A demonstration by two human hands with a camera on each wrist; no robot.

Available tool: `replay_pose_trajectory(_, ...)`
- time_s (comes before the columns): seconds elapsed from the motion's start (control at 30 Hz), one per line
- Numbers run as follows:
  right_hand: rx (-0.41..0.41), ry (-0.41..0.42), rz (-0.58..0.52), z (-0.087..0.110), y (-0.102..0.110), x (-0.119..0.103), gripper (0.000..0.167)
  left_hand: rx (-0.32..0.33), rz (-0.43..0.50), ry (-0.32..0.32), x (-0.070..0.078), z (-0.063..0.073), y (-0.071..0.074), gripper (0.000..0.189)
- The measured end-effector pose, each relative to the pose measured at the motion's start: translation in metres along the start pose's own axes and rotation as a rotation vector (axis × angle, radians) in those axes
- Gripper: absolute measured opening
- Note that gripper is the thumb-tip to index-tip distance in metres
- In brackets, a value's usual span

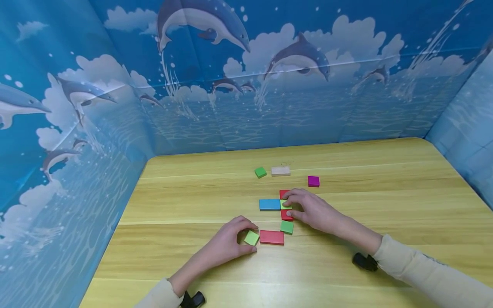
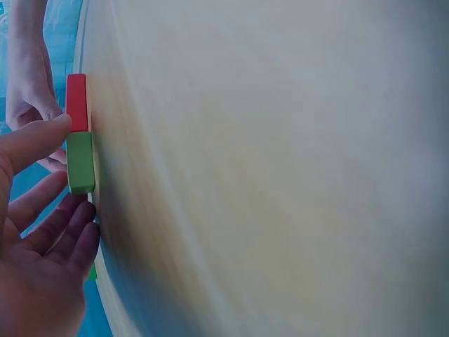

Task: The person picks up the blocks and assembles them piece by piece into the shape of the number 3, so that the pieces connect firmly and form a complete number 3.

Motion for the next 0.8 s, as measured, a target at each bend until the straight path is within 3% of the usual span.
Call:
replay_pose_trajectory(0.43,-0.011,-0.025,-0.013,-0.0004,-0.0011,0.0017,0.024,0.004,-0.019,0.027,-0.0058,0.0102,0.0028,0.032)
replay_pose_trajectory(0.8,-0.006,-0.022,-0.010,-0.0002,-0.0008,0.0019,0.023,0.123,-0.095,0.136,-0.0065,0.0052,0.0039,0.031)
Point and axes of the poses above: each hand's wrist, its own z-axis away from the middle knuckle, its own y-axis out of the back of the hand, x = y × z, the point moved 3 cm from there along -z, towards the middle knuckle, and after that the axes turned 15 degrees about -z, right-handed, at the moved point
